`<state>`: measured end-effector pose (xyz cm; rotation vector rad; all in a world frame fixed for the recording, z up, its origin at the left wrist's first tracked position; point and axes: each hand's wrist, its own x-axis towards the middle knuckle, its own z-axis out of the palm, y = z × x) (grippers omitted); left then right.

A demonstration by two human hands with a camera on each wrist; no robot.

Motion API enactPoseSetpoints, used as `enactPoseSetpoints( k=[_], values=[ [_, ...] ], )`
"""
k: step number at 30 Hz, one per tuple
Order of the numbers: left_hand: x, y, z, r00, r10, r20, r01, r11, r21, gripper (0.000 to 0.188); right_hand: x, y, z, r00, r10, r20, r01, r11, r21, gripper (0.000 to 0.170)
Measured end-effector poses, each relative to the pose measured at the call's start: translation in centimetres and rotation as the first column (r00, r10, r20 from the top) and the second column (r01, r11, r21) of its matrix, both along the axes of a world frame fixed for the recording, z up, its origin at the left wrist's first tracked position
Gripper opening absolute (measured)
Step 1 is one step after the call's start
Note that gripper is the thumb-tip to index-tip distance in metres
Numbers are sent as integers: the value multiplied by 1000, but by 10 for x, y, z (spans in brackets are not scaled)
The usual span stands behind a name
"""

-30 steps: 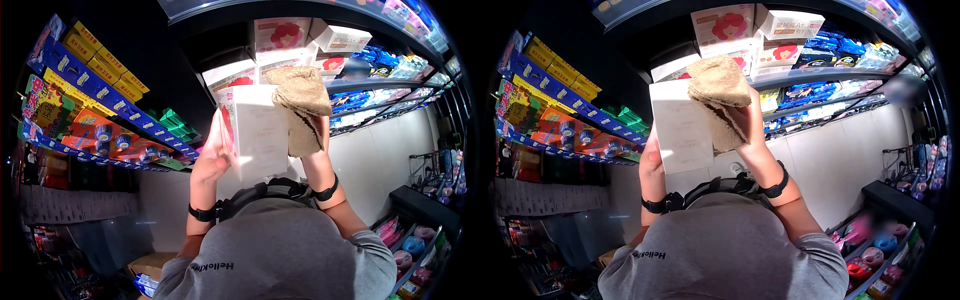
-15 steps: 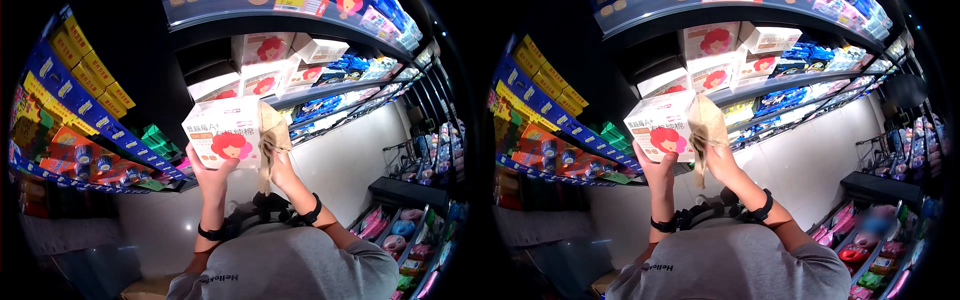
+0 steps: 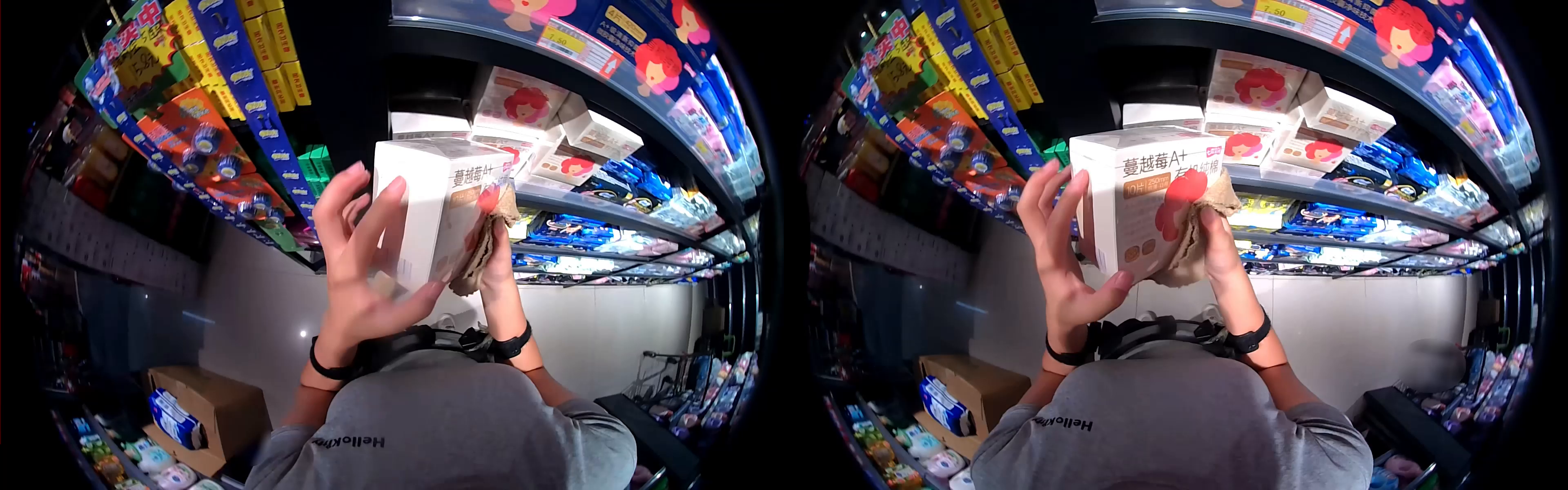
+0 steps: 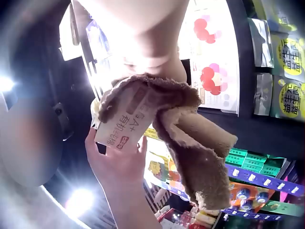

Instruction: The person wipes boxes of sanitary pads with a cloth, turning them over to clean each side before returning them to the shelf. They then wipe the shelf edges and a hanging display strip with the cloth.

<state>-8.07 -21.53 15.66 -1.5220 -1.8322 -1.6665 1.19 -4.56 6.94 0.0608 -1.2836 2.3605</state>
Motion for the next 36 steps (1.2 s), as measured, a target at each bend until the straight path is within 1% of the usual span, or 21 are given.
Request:
enactPoseSetpoints(
  k=[1,2,3,5,7,9,10,15,16,17,19,24,26,27,29,30,31,33,34,35,36],
  values=[
    [6,2,5,999,19,40,-19,1000,-3,85,1,4,2,998,63,4,-63,997,39,53],
    [10,2,10,996,23,84,-18,998,-59,88,-1,-5,9,997,-61,46,61,998,8,50],
    [13,3,10,991,34,127,-23,996,-88,89,-2,-3,11,1000,-11,24,11,1000,22,51],
    [20,11,8,999,25,40,-24,1000,-20,90,-3,-4,13,992,-95,81,98,995,-37,51],
    [26,15,5,996,43,78,-40,999,-37,85,1,2,8,993,-92,76,95,995,-38,50],
    [26,25,-7,981,137,-135,-122,986,116,74,6,5,11,991,-74,111,83,994,-76,50],
    [28,26,-8,981,145,-130,-130,984,121,68,7,6,13,992,-83,90,90,993,-81,50],
    [32,40,-11,966,163,-203,-103,955,278,58,8,23,-6,966,179,-186,-214,958,-190,46],
    [32,42,-13,960,180,-214,-114,951,288,54,12,11,5,988,-35,-148,34,999,-9,47],
    [33,44,-14,952,199,-232,-126,947,294,50,4,26,-12,891,279,-358,-402,852,-336,50],
    [36,46,-15,943,222,-249,-151,950,275,48,11,24,-5,936,184,-301,-283,902,-327,51],
    [38,58,-19,971,142,-192,-68,935,347,43,16,32,-14,941,180,-285,-276,896,-348,52],
    [36,63,-16,978,94,-185,-16,922,386,44,14,31,-16,828,259,-497,-505,730,-460,64],
    [35,61,-15,970,117,-213,-41,942,333,53,13,35,-16,812,299,-501,-537,719,-442,61],
    [29,58,-13,979,73,-189,-24,968,249,66,16,20,1,868,127,-481,-231,959,-163,55],
    [26,61,-11,989,-43,-139,81,957,279,78,16,34,-49,989,-136,-59,109,939,-327,55],
    [24,60,-7,988,-46,-145,85,957,276,78,18,32,-40,988,-138,-64,110,938,-330,55],
    [21,54,8,979,-125,-163,139,987,75,87,25,26,-15,994,-58,96,93,902,-421,58],
    [8,45,19,917,-166,-363,127,983,-130,87,29,28,-18,993,-62,96,97,902,-421,58],
    [1,43,19,902,-193,-387,131,975,-181,86,35,33,-23,950,156,-271,-299,202,-933,60],
    [-4,44,18,919,-218,-328,176,972,-154,86,40,39,-28,779,-15,-627,-477,-664,-576,62]
  ],
)
